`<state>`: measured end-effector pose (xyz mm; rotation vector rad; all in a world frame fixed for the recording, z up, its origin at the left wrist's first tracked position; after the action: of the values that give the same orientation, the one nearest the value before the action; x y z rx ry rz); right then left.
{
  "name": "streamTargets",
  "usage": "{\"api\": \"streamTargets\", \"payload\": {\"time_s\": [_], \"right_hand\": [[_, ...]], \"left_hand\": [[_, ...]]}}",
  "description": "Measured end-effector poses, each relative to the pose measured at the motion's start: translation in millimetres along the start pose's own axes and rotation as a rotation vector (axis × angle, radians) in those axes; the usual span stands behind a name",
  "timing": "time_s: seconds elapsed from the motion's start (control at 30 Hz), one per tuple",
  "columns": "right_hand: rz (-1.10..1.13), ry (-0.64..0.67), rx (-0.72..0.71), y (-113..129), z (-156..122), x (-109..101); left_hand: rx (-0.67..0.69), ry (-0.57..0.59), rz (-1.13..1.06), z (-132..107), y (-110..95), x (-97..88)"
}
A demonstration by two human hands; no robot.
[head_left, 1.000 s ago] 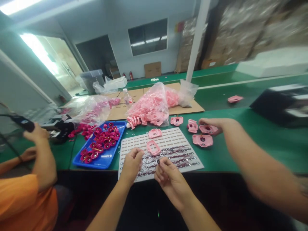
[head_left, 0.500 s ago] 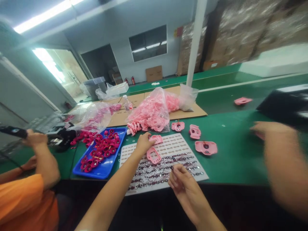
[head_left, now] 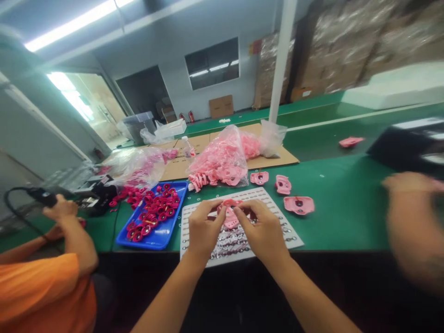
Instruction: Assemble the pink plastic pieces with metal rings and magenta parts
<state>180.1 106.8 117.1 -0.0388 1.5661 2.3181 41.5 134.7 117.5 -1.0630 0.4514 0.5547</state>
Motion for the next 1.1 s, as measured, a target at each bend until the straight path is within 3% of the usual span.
{"api": "streamTargets", "payload": {"time_s": [0.2, 0.37, 0.5, 0.57, 0.77, 0.9, 1.0, 1.1], "right_hand": [[-0.095, 0.055, -0.087, 18.8, -11.5, 30.6], [0.098, 0.150, -0.010, 17.5, -13.9, 46.7], [0.385, 0.425, 0.203, 10.6, -18.6, 79.0], [0.424, 0.544, 0.277, 6.8, -24.4, 95.8], [0.329, 0.504, 0.236, -2.5, -29.5, 138.0], [0.338, 0.651, 0.199, 4.3, -34.7, 190.3], [0.310, 0.780, 0.175, 5.8, -30.3, 230.0], [-0.075, 0.658, 0.009, -2.9, -6.8, 255.7]], "left_hand": [[0.090, -0.072, 0.029, -30.6, -8.2, -36.5], [0.099, -0.080, 0.009, -44.7, 4.0, -52.1], [0.098, -0.052, -0.043, -52.1, 11.6, -59.9], [0.102, -0.049, -0.045, -53.6, 15.8, -65.3], [0.136, 0.026, 0.163, -52.1, 36.1, -82.2], [0.150, 0.030, 0.371, -55.6, 61.7, -103.5], [0.014, -0.111, 0.400, -63.0, 94.5, -140.2], [-0.183, -0.265, 0.261, -78.4, 131.9, -176.0]]}}
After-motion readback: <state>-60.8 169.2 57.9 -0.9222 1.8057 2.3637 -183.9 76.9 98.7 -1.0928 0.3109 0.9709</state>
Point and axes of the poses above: each hand's wrist, its own z-axis towards the middle knuckle, its own x-axis out of the palm, y = z × x, the point moved 9 cm from there along z, towards the middle knuckle, and after that the axes turned 11 degrees about z, right-handed, at the moved point
